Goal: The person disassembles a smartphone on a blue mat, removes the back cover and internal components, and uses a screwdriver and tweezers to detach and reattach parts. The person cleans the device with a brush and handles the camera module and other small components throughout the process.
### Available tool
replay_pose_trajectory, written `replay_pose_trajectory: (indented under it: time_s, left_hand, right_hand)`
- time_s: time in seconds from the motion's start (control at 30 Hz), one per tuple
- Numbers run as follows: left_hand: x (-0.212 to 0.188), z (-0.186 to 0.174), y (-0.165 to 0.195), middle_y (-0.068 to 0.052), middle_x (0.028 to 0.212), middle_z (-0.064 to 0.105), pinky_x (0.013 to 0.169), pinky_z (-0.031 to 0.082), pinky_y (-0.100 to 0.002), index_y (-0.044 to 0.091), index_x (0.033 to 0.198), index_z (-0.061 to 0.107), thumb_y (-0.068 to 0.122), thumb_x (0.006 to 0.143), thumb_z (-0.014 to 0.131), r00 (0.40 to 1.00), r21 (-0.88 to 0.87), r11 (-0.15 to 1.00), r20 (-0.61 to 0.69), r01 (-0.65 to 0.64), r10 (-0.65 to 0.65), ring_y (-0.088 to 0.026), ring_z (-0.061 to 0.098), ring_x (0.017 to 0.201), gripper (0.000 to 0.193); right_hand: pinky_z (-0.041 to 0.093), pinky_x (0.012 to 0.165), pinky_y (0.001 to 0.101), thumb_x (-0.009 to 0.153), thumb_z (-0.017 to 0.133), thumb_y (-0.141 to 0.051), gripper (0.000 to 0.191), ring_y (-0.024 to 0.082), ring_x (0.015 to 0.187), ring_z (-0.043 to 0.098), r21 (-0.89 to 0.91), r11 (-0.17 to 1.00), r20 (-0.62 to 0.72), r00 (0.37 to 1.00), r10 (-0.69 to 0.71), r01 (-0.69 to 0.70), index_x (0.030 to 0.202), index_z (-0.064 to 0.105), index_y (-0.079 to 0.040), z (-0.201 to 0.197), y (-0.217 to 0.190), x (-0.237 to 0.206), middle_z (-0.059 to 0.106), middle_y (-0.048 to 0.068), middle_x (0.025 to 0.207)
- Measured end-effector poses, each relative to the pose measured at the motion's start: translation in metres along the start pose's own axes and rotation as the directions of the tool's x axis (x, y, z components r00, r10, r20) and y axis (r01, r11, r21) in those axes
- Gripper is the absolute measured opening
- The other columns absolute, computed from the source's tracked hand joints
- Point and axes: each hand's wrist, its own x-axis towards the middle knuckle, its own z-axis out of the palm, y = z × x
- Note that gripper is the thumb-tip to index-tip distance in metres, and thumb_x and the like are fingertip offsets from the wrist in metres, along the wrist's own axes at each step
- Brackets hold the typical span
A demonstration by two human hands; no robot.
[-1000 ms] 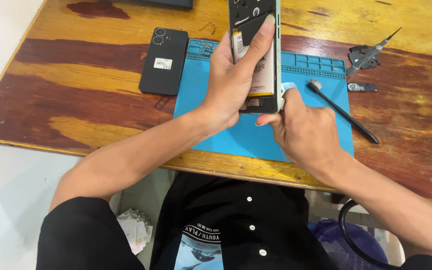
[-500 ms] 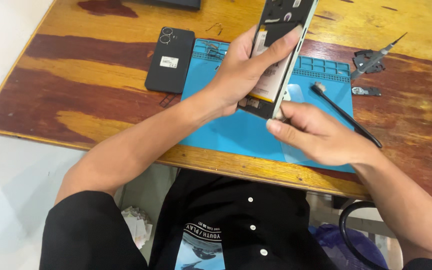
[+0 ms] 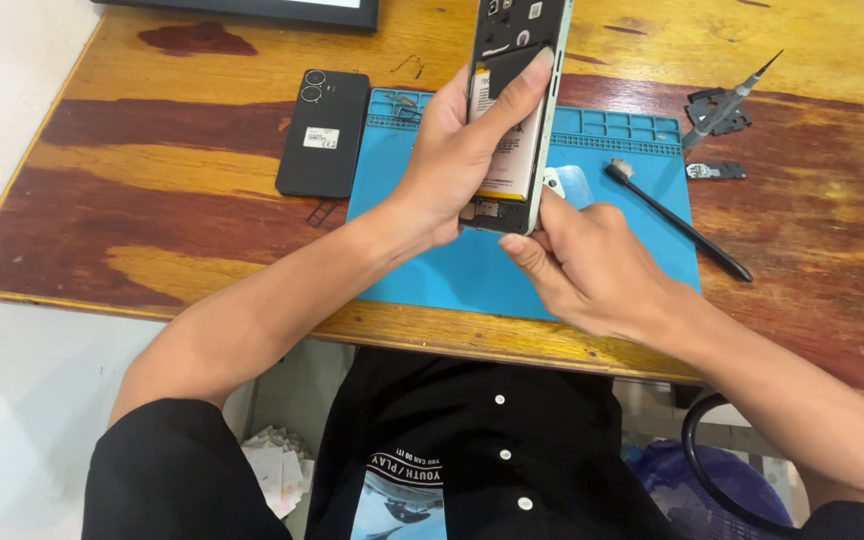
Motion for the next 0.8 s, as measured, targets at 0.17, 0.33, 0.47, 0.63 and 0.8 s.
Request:
replay_pose_trajectory:
  time_s: [0.17, 0.33, 0.47, 0.63, 0.8]
  left_hand:
    - [-0.003, 0.003, -0.002, 0.004, 0.085, 0.062, 0.061, 0.051, -0.023, 0.009, 0.106, 0.063, 0.04, 0.095, 0.074, 0.999, 0.005, 1.0, -0.053, 0.009, -0.008, -0.003, 0.059, 0.071, 0.035]
    - [-0.006, 0.004, 0.0, 0.004, 0.087, 0.061, 0.061, 0.05, -0.023, 0.008, 0.106, 0.061, 0.04, 0.097, 0.075, 0.997, 0.007, 0.999, -0.056, -0.046, 0.046, -0.003, 0.057, 0.071, 0.035]
    - [-0.008, 0.005, 0.003, 0.003, 0.09, 0.064, 0.064, 0.053, -0.023, 0.008, 0.109, 0.061, 0.039, 0.096, 0.074, 0.994, -0.014, 0.998, -0.091, -0.054, 0.052, -0.004, 0.061, 0.074, 0.036]
    - [-0.012, 0.007, 0.006, 0.002, 0.093, 0.065, 0.067, 0.055, -0.024, 0.007, 0.112, 0.062, 0.04, 0.097, 0.075, 0.987, -0.05, 0.993, -0.126, -0.108, 0.101, -0.004, 0.062, 0.078, 0.038]
    - [-0.014, 0.007, 0.004, 0.001, 0.091, 0.065, 0.066, 0.055, -0.025, 0.006, 0.111, 0.062, 0.042, 0.095, 0.073, 0.983, -0.05, 0.995, -0.167, -0.086, 0.076, -0.005, 0.063, 0.077, 0.041]
  right_hand:
    - [0.047, 0.043, 0.0414, 0.103, 0.063, -0.018, 0.025, 0.035, 0.051, 0.065, -0.083, 0.992, -0.146, 0.984, -0.107, 0.095, 0.103, 0.051, 0.003, 0.011, 0.0, -0.007, 0.06, 0.016, 0.06]
    - [0.043, 0.041, 0.0422, 0.103, 0.067, -0.018, 0.03, 0.037, 0.047, 0.06, -0.267, 0.953, -0.219, 0.954, -0.206, 0.145, 0.1, 0.048, 0.006, 0.018, 0.002, -0.011, 0.056, 0.016, 0.058]
    - [0.041, 0.04, 0.0421, 0.103, 0.069, -0.016, 0.033, 0.036, 0.046, 0.058, -0.312, 0.941, -0.246, 0.945, -0.217, 0.135, 0.094, 0.045, 0.004, 0.022, 0.001, -0.01, 0.052, 0.015, 0.056]
    - [0.04, 0.038, 0.0422, 0.101, 0.071, -0.015, 0.035, 0.035, 0.042, 0.055, -0.33, 0.938, -0.25, 0.949, -0.192, 0.103, 0.092, 0.044, 0.005, 0.024, -0.002, -0.009, 0.051, 0.013, 0.053]
    - [0.041, 0.039, 0.0419, 0.101, 0.07, -0.013, 0.033, 0.035, 0.043, 0.056, -0.34, 0.935, -0.276, 0.94, -0.2, 0.1, 0.099, 0.044, 0.007, 0.025, -0.003, -0.008, 0.052, 0.013, 0.055]
